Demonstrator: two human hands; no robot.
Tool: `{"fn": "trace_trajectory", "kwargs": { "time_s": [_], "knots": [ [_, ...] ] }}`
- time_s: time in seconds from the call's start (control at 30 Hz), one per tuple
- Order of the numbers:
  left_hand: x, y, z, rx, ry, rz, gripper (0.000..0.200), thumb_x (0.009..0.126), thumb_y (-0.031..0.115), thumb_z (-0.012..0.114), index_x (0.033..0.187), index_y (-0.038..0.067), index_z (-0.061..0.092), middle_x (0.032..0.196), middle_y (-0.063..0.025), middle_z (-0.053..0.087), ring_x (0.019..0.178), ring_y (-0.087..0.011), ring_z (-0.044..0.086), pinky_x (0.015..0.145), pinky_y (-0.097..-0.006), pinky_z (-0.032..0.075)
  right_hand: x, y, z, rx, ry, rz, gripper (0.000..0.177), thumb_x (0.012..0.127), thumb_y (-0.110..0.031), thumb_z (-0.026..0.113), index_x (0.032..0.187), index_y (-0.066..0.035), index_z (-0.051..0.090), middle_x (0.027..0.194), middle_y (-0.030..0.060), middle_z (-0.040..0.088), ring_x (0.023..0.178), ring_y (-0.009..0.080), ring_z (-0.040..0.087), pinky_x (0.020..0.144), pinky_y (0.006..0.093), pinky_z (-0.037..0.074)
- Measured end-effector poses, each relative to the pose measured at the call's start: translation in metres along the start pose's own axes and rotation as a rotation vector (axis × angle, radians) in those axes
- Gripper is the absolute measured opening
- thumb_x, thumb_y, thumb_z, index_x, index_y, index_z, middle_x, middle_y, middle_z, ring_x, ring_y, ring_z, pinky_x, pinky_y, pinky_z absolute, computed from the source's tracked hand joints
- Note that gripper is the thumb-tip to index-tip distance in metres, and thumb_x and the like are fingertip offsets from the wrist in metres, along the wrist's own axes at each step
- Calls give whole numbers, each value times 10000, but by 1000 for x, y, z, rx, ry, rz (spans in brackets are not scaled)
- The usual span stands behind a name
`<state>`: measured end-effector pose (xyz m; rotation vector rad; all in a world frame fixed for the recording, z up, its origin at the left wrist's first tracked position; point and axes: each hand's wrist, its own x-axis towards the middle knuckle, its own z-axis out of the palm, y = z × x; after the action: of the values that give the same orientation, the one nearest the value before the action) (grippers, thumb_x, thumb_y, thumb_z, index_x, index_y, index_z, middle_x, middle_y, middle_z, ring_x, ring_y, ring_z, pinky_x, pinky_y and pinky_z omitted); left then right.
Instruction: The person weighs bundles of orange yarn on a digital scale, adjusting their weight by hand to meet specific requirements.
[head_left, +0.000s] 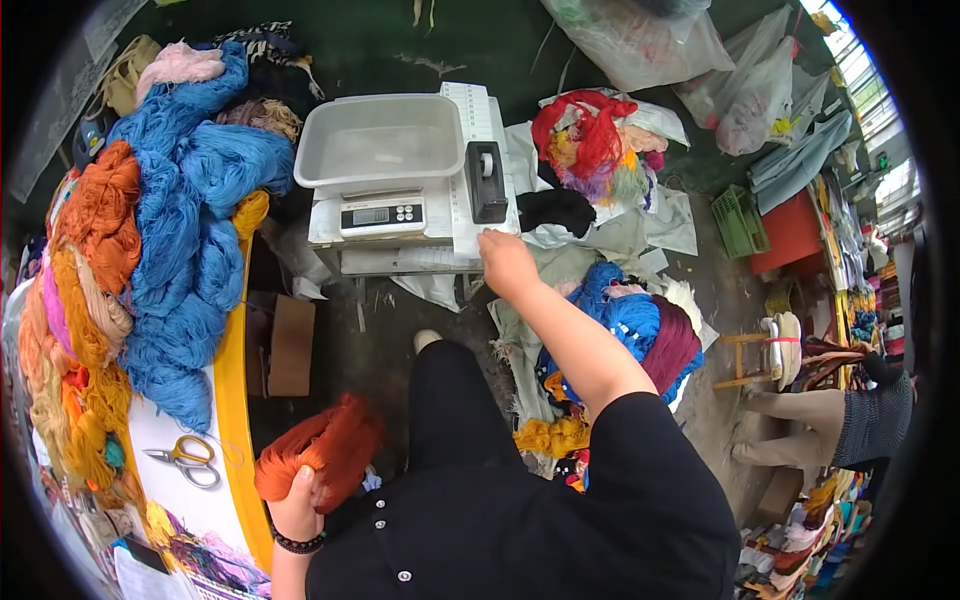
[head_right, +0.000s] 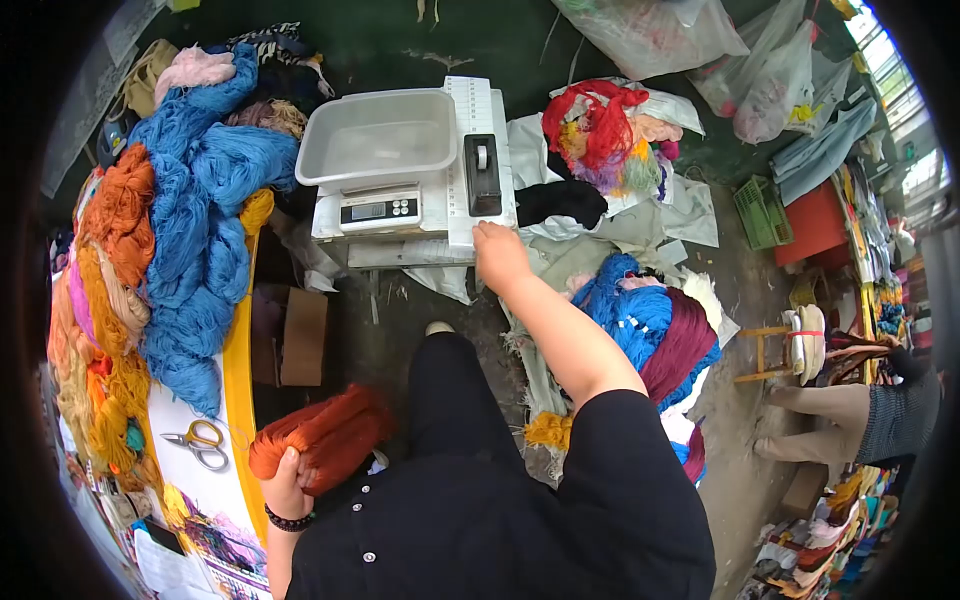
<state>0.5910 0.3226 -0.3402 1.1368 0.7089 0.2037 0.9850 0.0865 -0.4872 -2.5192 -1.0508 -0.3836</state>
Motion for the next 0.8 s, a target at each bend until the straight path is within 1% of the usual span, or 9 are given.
{"fn": "trace_trajectory", "kwargs": {
  "time_s": [0.27,0.33,0.37,0.4,0.5,0.53,0.6,0.7,0.8],
  "knots": [
    [2,2,7,10,-20,-33,127,888,222,598,876,122,521,579,68,381,440,-38,286,414,-186,246,25,14,10,-20,43,102,58,723,-38,550,776,-44,573,781,168,590,781,357,590,666,462,480],
    [2,4,9,2,-26,-45,129,887,220,600,879,119,520,580,67,383,440,-38,287,415,-186,248,38,17,12,-19,19,210,71,748,-58,563,814,-54,589,752,151,602,771,360,597,671,467,483],
    [2,4,10,-10,-31,-56,131,885,219,601,881,116,519,581,66,385,440,-38,287,415,-186,251,42,18,9,-16,-32,281,213,783,-92,585,996,-81,584,787,156,634,763,365,612,680,474,487],
    [2,4,10,-10,-28,-57,131,885,219,601,881,116,519,581,66,385,440,-38,287,415,-186,251,46,18,6,-14,-34,279,213,783,-92,585,996,-81,584,787,156,634,763,365,612,680,474,487],
    [3,1,9,-25,-50,-53,137,884,218,602,879,109,518,581,65,385,440,-37,288,417,-185,253,58,18,-4,65,-212,459,525,798,-143,633,1277,-119,419,886,200,664,838,380,635,727,476,494],
    [3,-1,6,-55,-52,-72,162,870,218,625,909,93,531,608,63,414,464,-37,312,433,-188,259,56,21,0,65,-216,458,525,798,-143,633,1277,-119,419,886,200,664,838,380,635,727,476,494],
    [4,-2,5,-87,-54,-92,195,856,218,648,939,76,543,635,60,443,487,-37,337,448,-192,265,52,28,7,97,-114,407,479,763,-120,627,1217,-98,477,773,158,655,739,372,631,680,476,490],
    [6,-3,5,-82,-61,-79,191,858,212,645,944,76,543,633,61,445,486,-36,337,448,-190,262,47,25,-6,148,-145,498,435,738,-132,686,1147,-93,541,880,163,666,841,366,631,721,470,492],
    [8,-5,5,-68,-19,-91,182,862,212,640,940,79,545,628,63,444,485,-33,337,446,-187,258,38,37,-10,-120,143,248,169,650,-142,710,809,-94,679,790,90,637,791,302,592,681,428,484]
  ]
}}
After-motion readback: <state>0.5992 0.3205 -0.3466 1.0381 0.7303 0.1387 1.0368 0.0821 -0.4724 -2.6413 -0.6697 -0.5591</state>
